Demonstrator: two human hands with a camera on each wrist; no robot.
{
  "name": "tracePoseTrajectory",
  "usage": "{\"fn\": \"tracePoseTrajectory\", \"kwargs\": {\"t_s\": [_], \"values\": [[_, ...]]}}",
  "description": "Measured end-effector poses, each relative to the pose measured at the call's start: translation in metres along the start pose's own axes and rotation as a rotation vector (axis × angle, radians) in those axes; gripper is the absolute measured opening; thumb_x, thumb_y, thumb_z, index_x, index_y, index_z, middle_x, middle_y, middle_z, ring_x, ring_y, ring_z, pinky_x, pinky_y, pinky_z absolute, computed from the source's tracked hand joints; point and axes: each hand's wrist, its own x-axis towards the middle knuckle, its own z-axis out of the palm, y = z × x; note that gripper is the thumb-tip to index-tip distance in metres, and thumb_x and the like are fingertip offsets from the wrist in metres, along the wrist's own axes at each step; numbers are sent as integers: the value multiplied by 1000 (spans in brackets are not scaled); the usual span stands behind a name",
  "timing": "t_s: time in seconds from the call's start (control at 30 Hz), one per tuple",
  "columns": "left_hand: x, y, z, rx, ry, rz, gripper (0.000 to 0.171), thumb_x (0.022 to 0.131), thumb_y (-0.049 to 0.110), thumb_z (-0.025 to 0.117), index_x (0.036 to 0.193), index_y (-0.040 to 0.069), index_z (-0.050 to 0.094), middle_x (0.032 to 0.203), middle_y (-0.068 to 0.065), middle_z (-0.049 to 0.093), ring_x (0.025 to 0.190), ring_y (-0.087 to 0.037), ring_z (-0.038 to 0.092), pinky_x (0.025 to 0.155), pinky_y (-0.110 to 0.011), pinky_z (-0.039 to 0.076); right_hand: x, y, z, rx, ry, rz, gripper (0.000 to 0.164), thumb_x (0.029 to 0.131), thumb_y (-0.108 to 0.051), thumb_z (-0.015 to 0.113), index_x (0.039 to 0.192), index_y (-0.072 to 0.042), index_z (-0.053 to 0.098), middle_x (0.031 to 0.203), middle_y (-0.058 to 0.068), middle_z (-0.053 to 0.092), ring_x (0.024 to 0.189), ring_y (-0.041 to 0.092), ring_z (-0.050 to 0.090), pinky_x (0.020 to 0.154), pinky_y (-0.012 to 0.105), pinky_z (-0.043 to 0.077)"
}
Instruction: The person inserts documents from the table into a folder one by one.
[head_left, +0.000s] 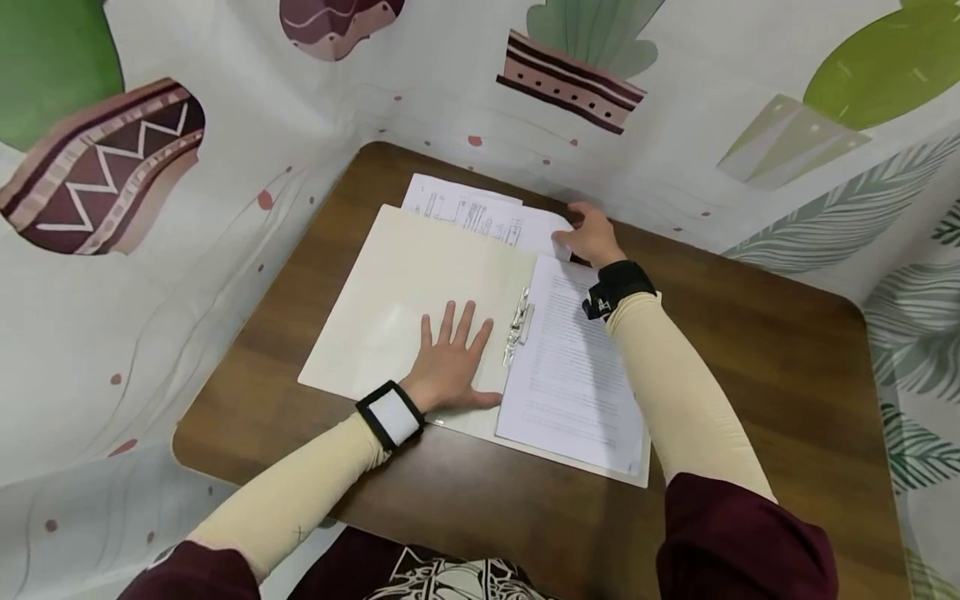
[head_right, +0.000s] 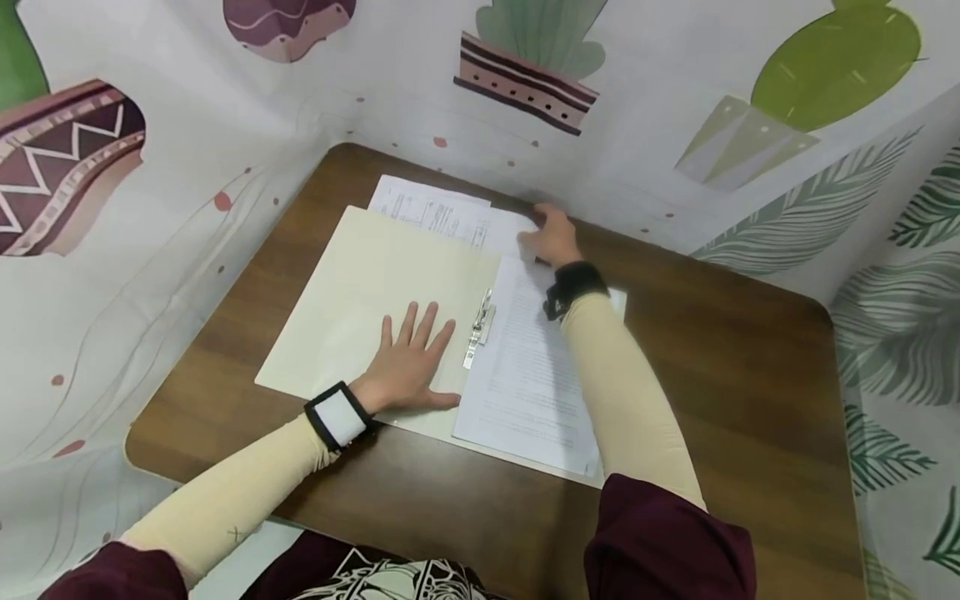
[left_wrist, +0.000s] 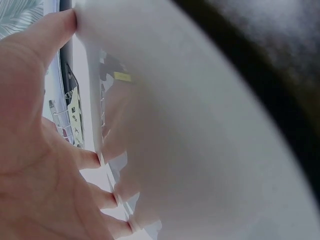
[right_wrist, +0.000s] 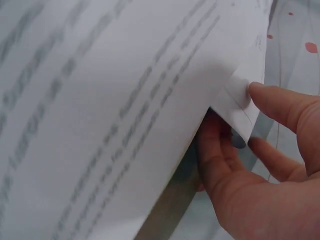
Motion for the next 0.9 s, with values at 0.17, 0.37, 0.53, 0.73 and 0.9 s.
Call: {"fn": "tracePoseTrajectory", "kwargs": {"t_s": [0.17,0.37,0.53,0.73,0.9], "values": [[11,-1,-11,11,14,14,121,78,83,62,166,15,15,170,-22,-7,154,-47,-11,115,-75,2,3,-9,-16,169,27,53,84,97,-14,70,165,-16,22,164,13,30,141,29,43,111,42,43],[16,-2,-15,19,15,-2,121,78,84,61,167,16,14,170,-20,-9,154,-46,-14,115,-74,0,6,-12,-21,163,-2,117,83,95,-20,73,164,-15,27,162,11,35,135,22,43,107,36,44],[12,-1,-14,9,11,-3,121,78,83,64,166,16,16,170,-21,-6,154,-46,-11,115,-74,2,7,-5,-15,108,-12,134,60,95,-22,75,148,-5,50,131,9,54,107,21,52,89,31,45],[4,1,-7,6,-1,-3,120,78,82,64,166,15,18,171,-21,-4,155,-46,-9,116,-74,4,2,8,-3,78,1,84,30,96,-23,74,117,-3,66,98,5,52,88,22,47,75,33,38],[-1,1,-1,-1,-8,-11,119,78,82,64,166,15,19,171,-21,-2,155,-47,-8,116,-74,5,1,15,8,66,8,60,37,98,-23,72,129,-3,66,117,9,57,97,24,48,82,34,40]]}}
